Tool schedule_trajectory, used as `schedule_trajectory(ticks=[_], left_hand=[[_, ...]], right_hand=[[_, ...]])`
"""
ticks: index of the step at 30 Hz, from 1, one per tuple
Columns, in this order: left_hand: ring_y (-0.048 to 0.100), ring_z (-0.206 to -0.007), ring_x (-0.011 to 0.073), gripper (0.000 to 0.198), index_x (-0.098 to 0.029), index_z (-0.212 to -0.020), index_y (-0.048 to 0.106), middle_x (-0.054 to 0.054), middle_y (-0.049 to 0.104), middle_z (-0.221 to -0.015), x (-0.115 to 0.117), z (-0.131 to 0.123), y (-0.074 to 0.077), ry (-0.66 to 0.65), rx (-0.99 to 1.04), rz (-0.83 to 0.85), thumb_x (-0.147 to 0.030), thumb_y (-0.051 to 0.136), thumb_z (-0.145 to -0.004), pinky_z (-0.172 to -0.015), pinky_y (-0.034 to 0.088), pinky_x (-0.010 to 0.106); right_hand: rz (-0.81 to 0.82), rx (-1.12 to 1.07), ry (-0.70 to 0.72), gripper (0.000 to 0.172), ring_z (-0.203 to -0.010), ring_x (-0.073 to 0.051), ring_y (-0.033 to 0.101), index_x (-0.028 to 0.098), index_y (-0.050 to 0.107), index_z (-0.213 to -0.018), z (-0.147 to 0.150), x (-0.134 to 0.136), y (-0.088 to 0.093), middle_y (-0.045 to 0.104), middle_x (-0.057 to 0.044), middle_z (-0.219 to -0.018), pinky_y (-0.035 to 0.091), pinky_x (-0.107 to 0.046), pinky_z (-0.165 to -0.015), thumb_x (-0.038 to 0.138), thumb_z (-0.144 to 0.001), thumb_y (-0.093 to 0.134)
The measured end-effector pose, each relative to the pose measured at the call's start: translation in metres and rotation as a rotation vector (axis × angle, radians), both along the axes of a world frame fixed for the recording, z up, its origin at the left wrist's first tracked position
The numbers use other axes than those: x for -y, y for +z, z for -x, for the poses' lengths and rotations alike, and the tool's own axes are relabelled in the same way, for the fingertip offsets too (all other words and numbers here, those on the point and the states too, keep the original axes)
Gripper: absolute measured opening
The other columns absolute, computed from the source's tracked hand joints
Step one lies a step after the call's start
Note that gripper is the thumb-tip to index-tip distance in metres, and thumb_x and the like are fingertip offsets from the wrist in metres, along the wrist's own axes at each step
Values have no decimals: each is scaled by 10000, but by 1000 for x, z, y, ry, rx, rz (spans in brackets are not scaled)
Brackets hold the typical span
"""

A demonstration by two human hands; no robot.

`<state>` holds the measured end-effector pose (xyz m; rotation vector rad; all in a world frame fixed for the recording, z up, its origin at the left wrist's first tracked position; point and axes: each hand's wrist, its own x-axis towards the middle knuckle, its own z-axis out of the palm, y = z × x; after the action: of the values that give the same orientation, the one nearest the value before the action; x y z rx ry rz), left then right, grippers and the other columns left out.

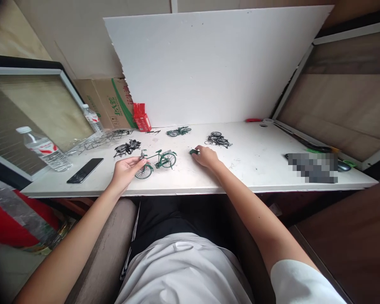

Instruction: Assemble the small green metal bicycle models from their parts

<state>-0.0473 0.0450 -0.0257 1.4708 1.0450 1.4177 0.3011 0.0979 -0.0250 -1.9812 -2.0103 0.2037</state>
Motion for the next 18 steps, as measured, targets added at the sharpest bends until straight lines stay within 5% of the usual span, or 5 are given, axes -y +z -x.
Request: schedule_trajectory(ticks=[12, 18], left_hand=[[789, -1065, 322, 565, -135, -1035, 829, 172, 833, -1100, 7, -5, 2, 18, -62, 32, -578, 951, -708, -1015, 607, 442], [790, -1081, 326, 560, -124, -1051, 825, 183, 830, -1112, 7, -6, 1, -8, -60, 24, -574, 936, -737, -1013, 609, 439]], right_hand=[[-25, -197, 5, 441, -730, -189, 621, 129, 781, -1171, -7, 3, 10, 783, -104, -920, 364, -284, -620, 446, -864, 775], [-271, -381, 147, 500, -652, -151, 530, 130, 772, -1196, 5, 19, 35, 680, -37, -804, 328, -287, -621, 530, -899, 737]])
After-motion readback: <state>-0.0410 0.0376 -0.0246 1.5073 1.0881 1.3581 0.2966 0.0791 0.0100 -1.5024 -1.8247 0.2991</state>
